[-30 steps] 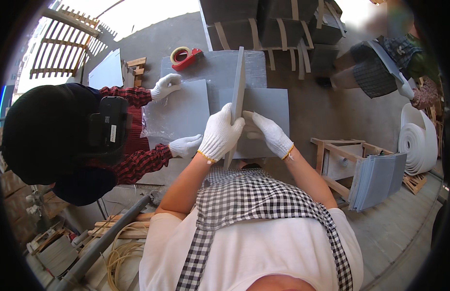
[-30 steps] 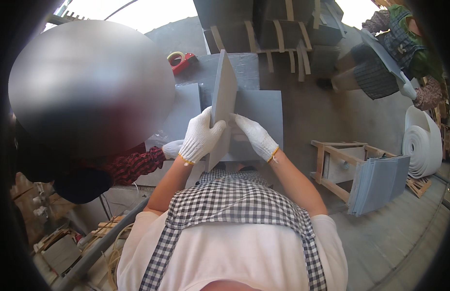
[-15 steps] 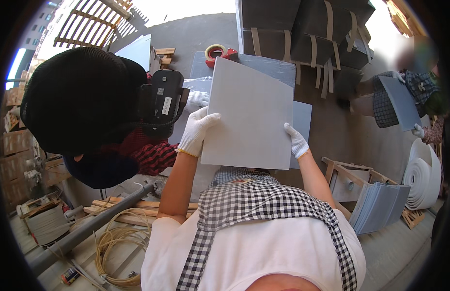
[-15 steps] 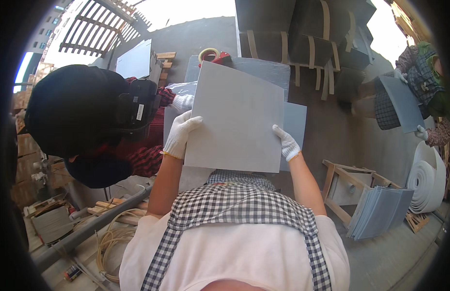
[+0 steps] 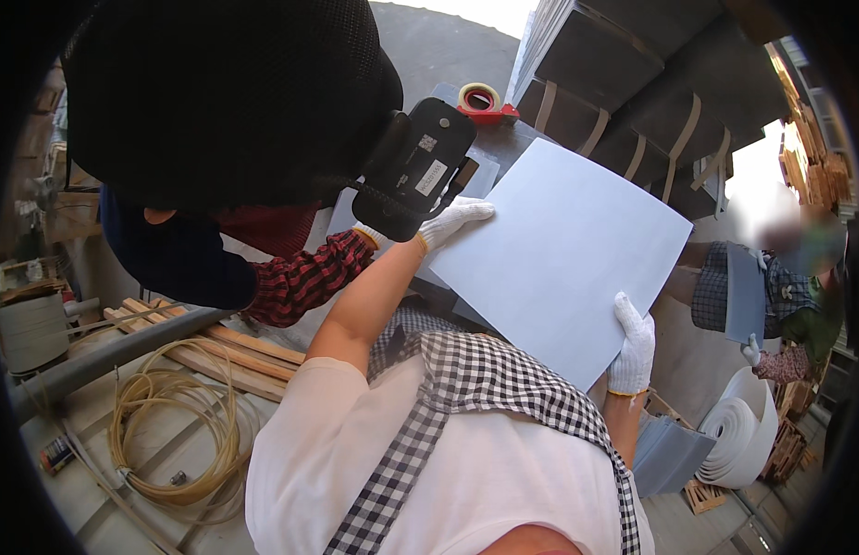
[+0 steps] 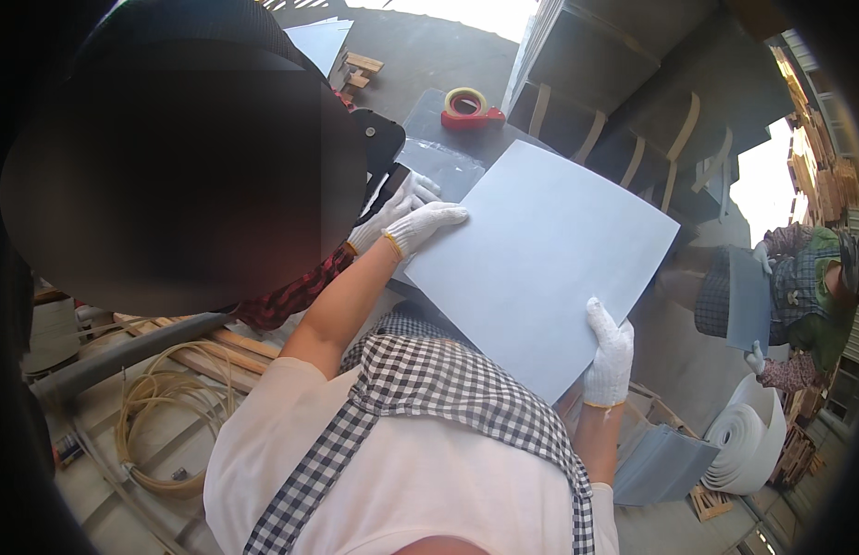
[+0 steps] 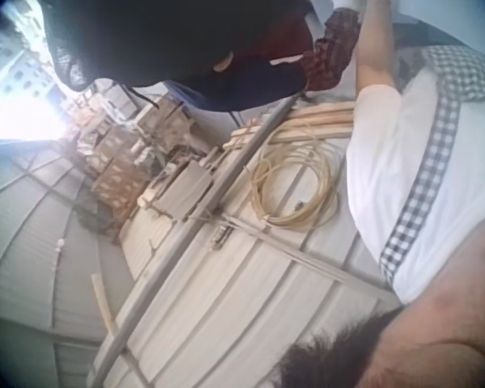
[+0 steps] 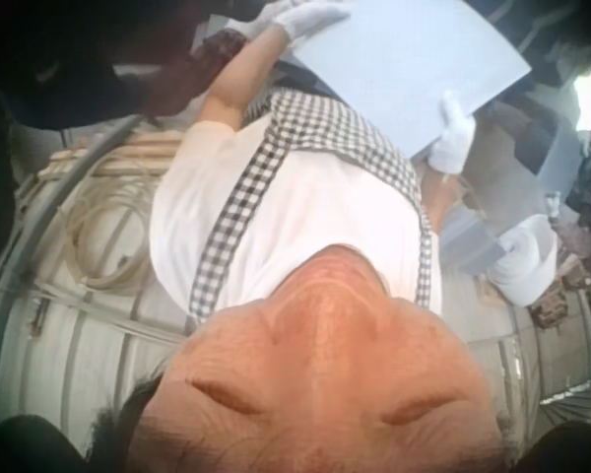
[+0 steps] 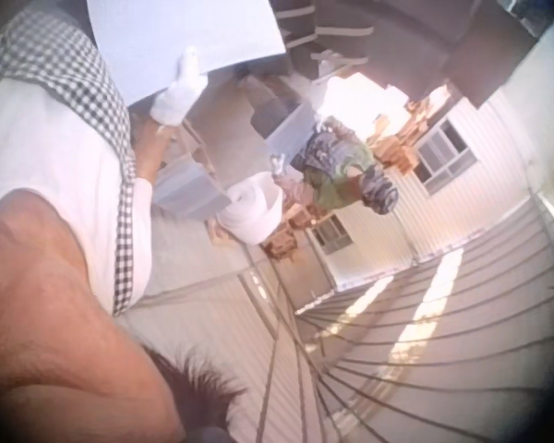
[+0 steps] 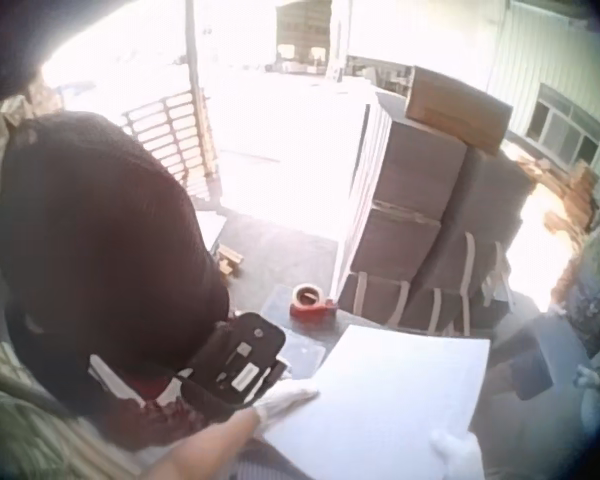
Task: The person stacks gray rectangular panels on a wooden pallet, aligns them, and wraps the stack with plastic film. The person then carries the wrapped stack across the yard and places it on another pallet.
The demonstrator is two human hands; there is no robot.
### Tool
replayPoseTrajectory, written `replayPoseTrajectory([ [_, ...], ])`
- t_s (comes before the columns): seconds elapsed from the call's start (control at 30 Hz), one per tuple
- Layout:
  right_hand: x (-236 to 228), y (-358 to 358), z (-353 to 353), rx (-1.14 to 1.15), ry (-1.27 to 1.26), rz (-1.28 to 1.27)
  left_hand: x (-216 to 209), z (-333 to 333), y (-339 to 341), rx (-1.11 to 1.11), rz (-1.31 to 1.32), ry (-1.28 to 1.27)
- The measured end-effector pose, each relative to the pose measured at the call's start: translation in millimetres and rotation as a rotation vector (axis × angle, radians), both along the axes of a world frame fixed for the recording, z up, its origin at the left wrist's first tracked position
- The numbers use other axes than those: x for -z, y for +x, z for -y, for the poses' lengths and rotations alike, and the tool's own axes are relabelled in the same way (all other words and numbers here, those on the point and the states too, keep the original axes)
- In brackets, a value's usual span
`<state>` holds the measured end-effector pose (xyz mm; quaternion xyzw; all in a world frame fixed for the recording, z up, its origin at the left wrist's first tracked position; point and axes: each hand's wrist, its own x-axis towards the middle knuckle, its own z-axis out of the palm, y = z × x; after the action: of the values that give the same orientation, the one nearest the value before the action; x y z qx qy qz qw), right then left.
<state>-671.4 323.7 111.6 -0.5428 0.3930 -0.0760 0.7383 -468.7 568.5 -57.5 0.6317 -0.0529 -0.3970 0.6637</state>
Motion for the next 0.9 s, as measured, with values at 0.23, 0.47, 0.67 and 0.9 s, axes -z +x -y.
replayPoseTrajectory([
  [0.23,3.8,20.3,-23.1,-0.136,-0.004,0.013,38.6,-21.9,-8.0,-0.075,-0.041,0.184],
  [0.47,8.0,38.7,-37.0,-0.251,-0.053,0.0,87.9,-65.8,-58.5,-0.198,0.052,-0.02],
  [0.67,16.3,58.1,-50.7,-0.296,0.009,-0.004,122.4,-82.5,-98.0,-0.418,-0.2,-0.23],
  [0.9,27.8,77.4,-68.4,-0.361,0.082,-0.02,120.2,-102.8,-109.4,-0.688,-0.623,-0.504],
])
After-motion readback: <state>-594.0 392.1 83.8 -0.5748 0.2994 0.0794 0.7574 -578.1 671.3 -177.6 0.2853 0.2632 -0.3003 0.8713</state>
